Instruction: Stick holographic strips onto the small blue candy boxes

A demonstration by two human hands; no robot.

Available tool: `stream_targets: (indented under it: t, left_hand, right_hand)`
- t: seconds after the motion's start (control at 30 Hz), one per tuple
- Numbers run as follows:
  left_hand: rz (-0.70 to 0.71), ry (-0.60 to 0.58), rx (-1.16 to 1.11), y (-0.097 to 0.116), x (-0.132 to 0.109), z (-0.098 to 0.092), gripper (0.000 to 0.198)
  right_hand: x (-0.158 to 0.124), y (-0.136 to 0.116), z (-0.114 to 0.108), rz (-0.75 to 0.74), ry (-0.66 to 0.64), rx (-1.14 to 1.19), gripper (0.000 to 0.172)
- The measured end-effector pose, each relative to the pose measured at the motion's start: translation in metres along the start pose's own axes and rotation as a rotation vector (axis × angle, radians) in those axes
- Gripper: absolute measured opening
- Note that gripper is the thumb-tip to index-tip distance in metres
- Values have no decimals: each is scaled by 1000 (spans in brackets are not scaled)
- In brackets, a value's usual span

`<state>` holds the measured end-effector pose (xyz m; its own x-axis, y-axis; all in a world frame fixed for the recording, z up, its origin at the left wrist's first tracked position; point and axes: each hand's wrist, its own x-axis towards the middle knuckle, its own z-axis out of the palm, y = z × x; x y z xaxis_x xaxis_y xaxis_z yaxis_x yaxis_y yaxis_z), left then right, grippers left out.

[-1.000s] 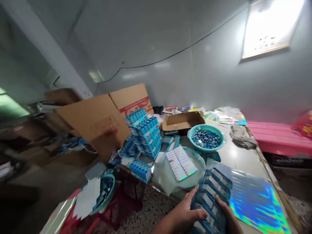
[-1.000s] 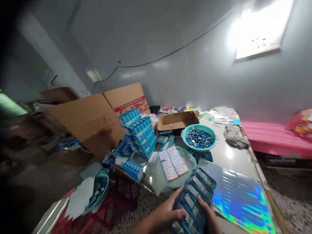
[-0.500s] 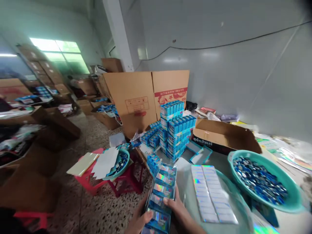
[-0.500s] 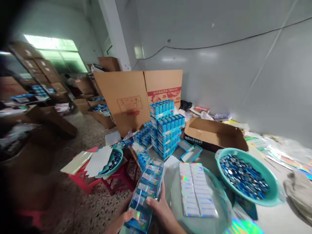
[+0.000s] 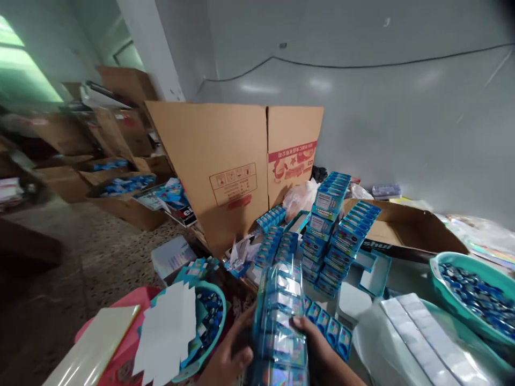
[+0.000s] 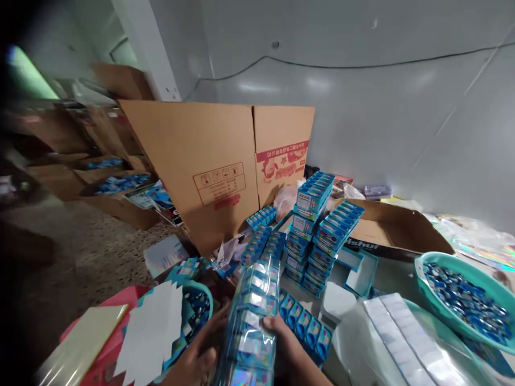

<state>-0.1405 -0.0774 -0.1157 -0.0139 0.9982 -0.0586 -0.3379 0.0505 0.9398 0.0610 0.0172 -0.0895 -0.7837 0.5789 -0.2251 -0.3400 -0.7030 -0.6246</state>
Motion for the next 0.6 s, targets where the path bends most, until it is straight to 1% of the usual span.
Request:
stream_targets:
  t: [0.03,0.07,0.13,0.17,0.23,0.33,0.37,0.43,0.53,0.6]
  left_hand:
    - [-38,48,-67,3,12,-19,98]
    - [-78,138,-110,5,25,-37,98]
    - [-105,355,-74,11,51,-70,87]
    - [-97,438,-14,15,65,-86,80]
    - [-41,549,112,24,92,-114,71]
    - [23,643,277,39,137,-149,64]
    - [29,650,320,43,154,-157,61]
    - [15,618,387,50,191,-167,56]
    - [3,570,455,55,250,-171,54]
    - [3,577,486,57,287,-169,52]
  right_hand:
    - [8,-1,6,13,62,17,57]
    - [16,-3,12,19,125,32,53]
    - [31,-8,20,13,230,62,51]
    - [38,-11,22,6,264,72,51]
    - [53,-19,22,-8,302,80,52]
    - [73,-30,14,0,309,75,56]
    - [79,-34,9,0,305,73,58]
    - [89,-43,-2,8,289,68,61]
    - [102,-55,-17,40,280,77,62]
    - [111,-60,-24,54,297,94,62]
